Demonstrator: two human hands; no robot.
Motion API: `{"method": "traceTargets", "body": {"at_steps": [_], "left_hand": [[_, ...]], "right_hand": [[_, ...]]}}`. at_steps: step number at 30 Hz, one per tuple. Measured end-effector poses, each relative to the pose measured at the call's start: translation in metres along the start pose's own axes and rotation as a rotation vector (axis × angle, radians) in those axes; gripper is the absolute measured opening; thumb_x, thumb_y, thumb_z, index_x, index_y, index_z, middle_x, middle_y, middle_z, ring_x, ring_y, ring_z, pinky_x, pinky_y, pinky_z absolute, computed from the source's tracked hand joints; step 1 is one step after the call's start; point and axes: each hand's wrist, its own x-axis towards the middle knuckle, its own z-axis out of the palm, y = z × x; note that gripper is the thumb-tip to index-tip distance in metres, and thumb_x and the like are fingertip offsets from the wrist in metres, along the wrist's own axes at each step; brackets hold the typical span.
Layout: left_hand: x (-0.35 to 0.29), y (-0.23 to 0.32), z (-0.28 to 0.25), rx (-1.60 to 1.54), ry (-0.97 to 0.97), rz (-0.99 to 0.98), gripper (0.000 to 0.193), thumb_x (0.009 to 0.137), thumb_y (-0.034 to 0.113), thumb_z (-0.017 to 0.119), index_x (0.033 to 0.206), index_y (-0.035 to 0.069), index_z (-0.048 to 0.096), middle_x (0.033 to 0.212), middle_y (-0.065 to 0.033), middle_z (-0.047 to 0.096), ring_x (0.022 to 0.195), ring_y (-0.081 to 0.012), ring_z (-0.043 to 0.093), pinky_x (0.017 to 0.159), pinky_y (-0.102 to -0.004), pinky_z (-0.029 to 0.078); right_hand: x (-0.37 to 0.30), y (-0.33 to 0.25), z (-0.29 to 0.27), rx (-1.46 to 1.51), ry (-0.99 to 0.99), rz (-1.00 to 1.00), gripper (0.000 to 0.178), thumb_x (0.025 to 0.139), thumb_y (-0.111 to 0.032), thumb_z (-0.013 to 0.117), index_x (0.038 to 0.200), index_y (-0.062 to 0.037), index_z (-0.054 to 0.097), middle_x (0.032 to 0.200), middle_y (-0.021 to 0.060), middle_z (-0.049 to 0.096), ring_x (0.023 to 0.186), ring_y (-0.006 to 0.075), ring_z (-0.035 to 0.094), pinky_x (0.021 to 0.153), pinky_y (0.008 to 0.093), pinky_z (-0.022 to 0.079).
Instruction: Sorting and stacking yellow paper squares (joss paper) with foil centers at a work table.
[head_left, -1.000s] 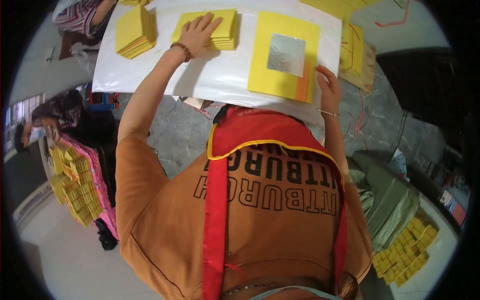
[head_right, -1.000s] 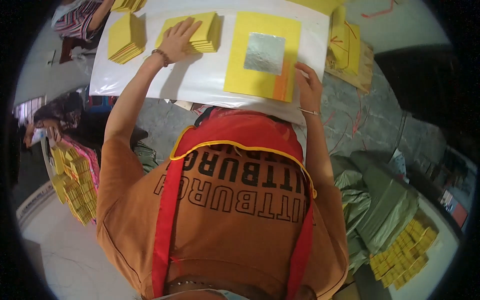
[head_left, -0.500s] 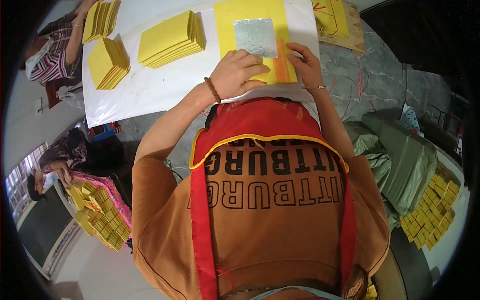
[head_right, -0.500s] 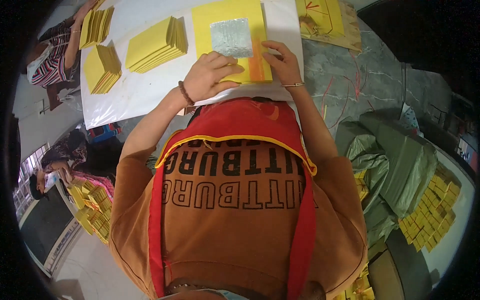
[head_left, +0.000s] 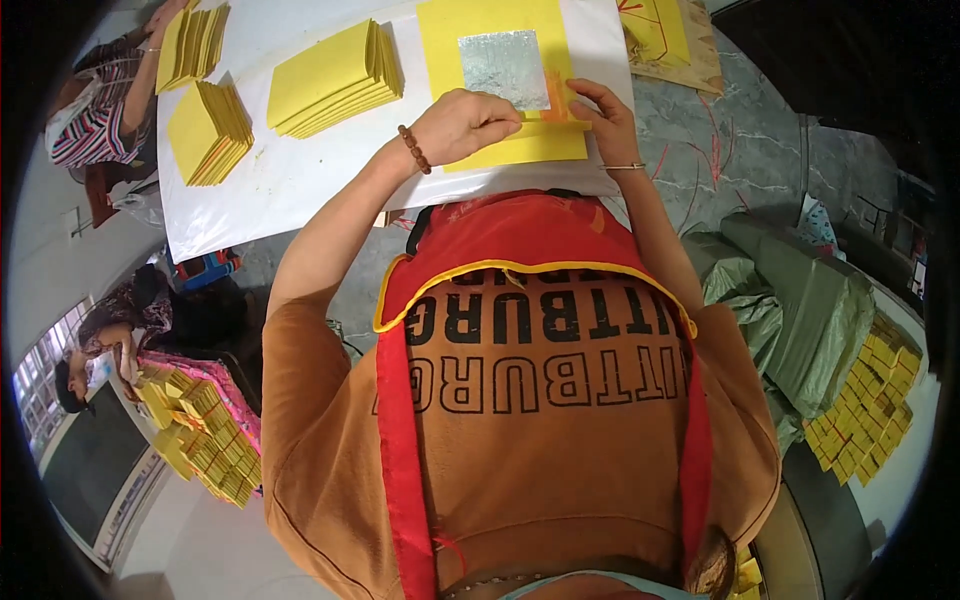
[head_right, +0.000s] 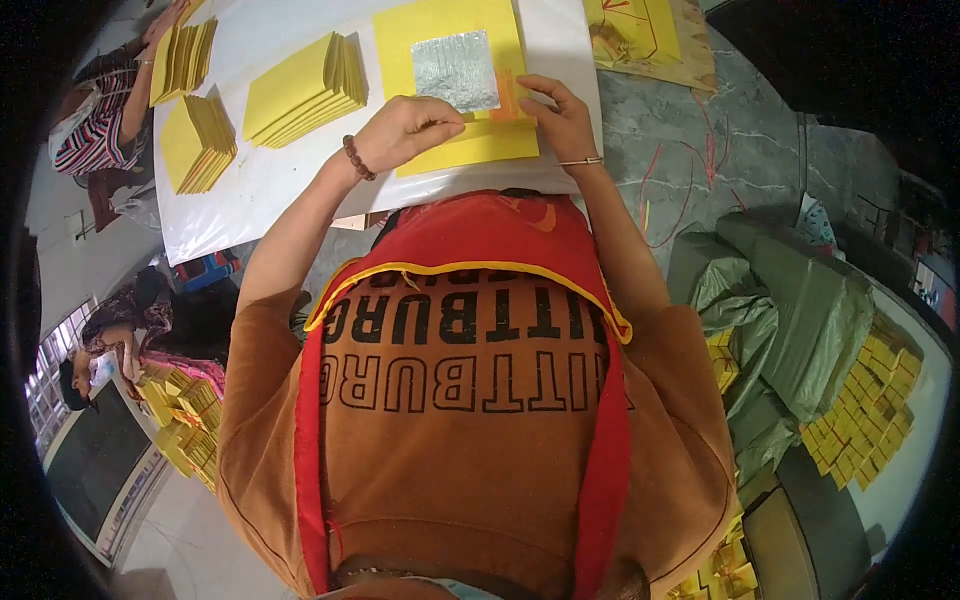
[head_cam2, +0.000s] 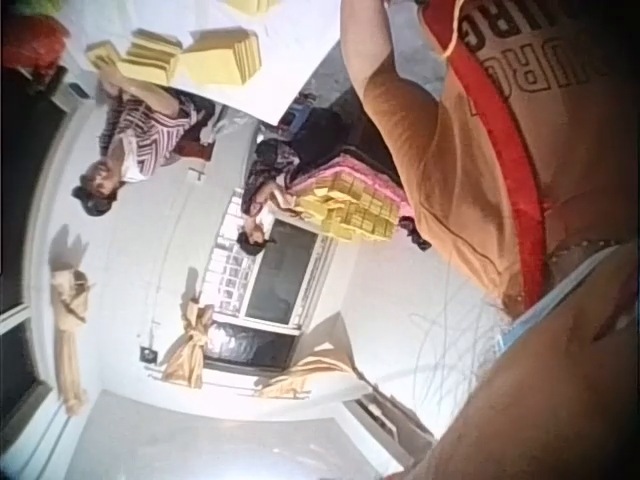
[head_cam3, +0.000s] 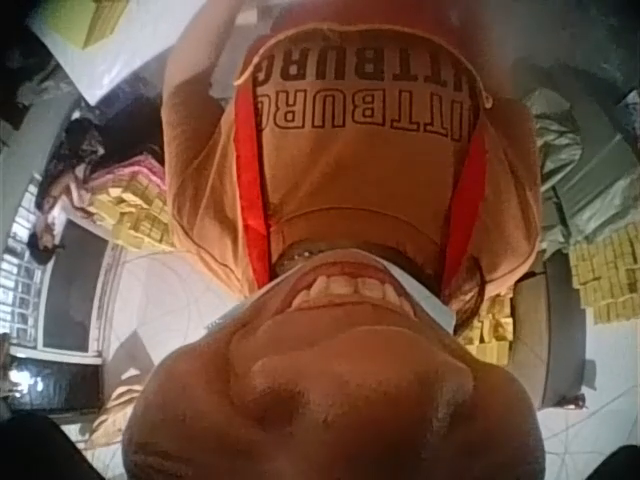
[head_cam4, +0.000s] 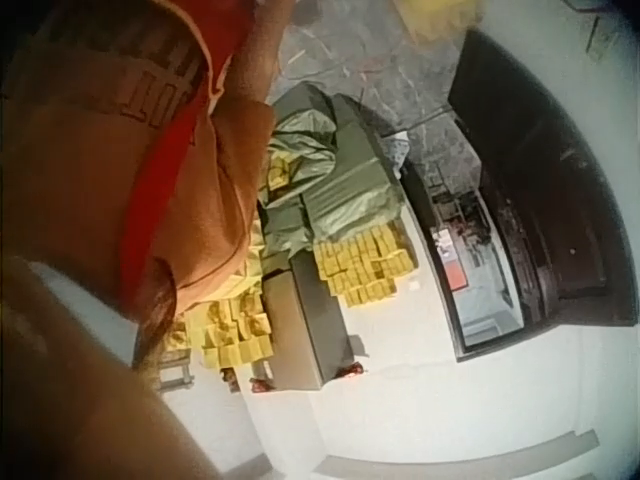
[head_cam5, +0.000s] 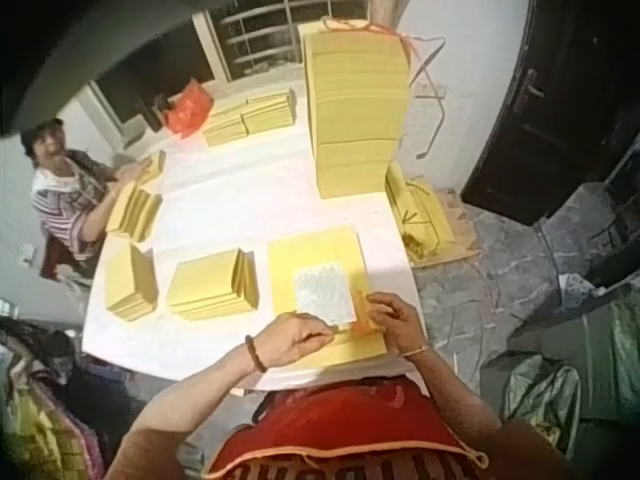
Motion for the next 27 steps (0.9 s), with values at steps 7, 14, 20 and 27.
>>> {"method": "traceTargets", "body": {"at_steps": [7,14,20,27], "left_hand": [[0.006,-0.011,-0.001,-0.262,-0.056,-0.168,0.017,0.085,0.016,0.056,0.088,0.0,0.061,0.07,0.0003,0.058,0.066,-0.0045,0.048,0.058,-0.0216,0.04],[0.009,-0.026,0.003,-0.361,-0.041,-0.123,0.016,0.085,0.015,0.055,0.086,0.001,0.061,0.07,0.0034,0.056,0.065,-0.0037,0.047,0.06,-0.0203,0.039],[0.009,-0.023,-0.007,-0.456,-0.087,-0.193,0.018,0.084,0.017,0.056,0.09,0.001,0.061,0.075,0.0013,0.059,0.069,-0.0045,0.049,0.064,-0.0205,0.04],[-0.04,-0.032,-0.024,0.061,0.017,0.088,0.065,0.071,0.033,0.07,0.126,0.011,0.044,0.133,-0.0132,0.038,0.127,-0.0276,0.027,0.103,-0.0389,0.026]], "right_hand": [[0.001,-0.002,-0.002,0.011,-0.021,0.016,0.027,0.081,-0.008,0.06,0.108,-0.0035,0.058,0.106,0.0032,0.058,0.096,0.0103,0.053,0.083,0.0245,0.043],[-0.001,-0.003,-0.006,-0.023,-0.036,0.028,0.027,0.083,-0.012,0.057,0.109,-0.0035,0.057,0.108,0.0035,0.057,0.099,0.0114,0.052,0.087,0.0272,0.04],[-0.012,-0.006,0.001,-0.525,-0.175,-0.317,0.031,0.074,-0.016,0.063,0.103,-0.0071,0.055,0.124,0.0089,0.043,0.114,0.0269,0.038,0.096,0.0344,0.032],[-0.007,0.008,-0.004,-0.329,-0.202,-0.264,0.032,0.067,0.0,0.066,0.095,-0.01,0.056,0.123,0.0077,0.04,0.112,0.0242,0.041,0.096,0.0325,0.033]]}}
